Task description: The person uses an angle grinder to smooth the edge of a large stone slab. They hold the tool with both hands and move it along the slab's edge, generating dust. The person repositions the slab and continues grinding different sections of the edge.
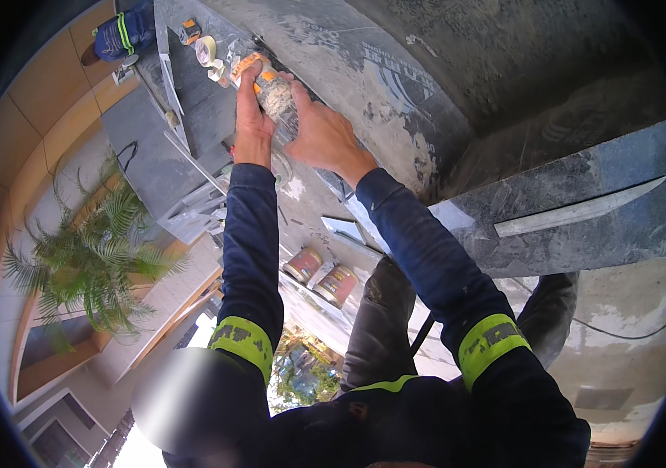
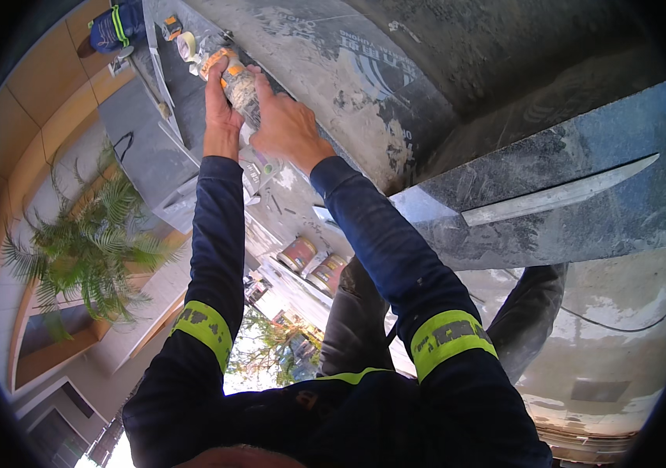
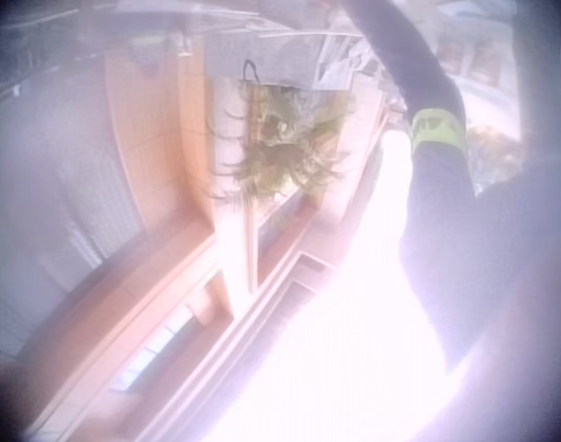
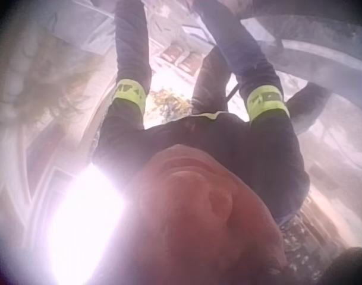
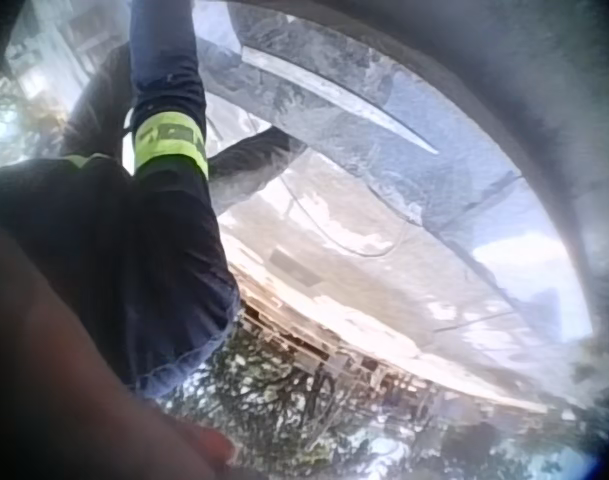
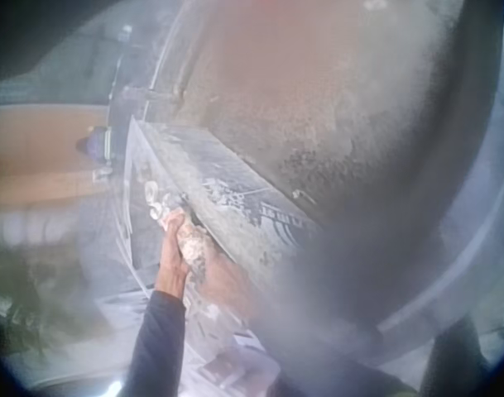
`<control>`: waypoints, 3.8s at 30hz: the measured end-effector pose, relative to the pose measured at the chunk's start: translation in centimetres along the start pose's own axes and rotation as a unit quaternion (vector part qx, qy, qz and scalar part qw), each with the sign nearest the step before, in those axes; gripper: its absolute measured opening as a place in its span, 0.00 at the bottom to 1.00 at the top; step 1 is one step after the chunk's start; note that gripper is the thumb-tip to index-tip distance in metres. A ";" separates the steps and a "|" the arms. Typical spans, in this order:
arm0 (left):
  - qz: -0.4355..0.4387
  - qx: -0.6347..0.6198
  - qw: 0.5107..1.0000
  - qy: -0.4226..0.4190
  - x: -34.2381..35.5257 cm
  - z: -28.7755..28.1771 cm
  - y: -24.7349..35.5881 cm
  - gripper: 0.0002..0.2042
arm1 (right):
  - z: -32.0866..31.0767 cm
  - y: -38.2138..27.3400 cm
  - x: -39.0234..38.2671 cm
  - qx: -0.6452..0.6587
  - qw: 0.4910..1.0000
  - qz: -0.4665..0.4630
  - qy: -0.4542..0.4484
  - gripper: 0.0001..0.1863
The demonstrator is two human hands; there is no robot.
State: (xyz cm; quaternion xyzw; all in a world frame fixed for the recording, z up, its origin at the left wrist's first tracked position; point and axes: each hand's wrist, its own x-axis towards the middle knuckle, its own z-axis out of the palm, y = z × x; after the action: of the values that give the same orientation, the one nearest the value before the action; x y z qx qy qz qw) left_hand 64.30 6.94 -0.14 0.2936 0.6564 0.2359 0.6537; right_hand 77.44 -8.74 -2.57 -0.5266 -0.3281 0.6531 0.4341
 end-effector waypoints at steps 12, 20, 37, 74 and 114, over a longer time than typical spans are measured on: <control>0.027 -0.012 0.999 0.017 0.6 0.0 0.2 0.18 | -0.2 -0.5 0.7 -0.012 1.000 0.009 -0.004 0.64; 0.016 0.004 1.000 0.012 0.5 -0.3 -0.1 0.18 | -0.6 -0.6 0.2 -0.014 0.999 0.021 -0.023 0.64; 0.020 0.023 1.000 0.006 -0.5 -0.4 -1.0 0.17 | -0.3 0.2 -1.3 -0.021 1.000 0.009 -0.004 0.57; 0.036 0.026 0.999 0.004 -1.2 0.0 -1.3 0.18 | 0.1 0.3 -1.5 -0.024 1.000 0.016 -0.001 0.59; 0.053 0.027 0.998 0.036 -0.8 -0.2 -1.9 0.20 | 0.1 0.7 -1.5 -0.014 1.000 0.007 0.002 0.61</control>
State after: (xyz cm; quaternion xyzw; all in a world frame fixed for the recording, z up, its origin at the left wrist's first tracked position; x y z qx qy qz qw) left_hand 63.90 5.04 -0.85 0.3367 0.6691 0.2630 0.6082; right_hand 77.32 -10.39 -2.58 -0.5362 -0.3330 0.6504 0.4226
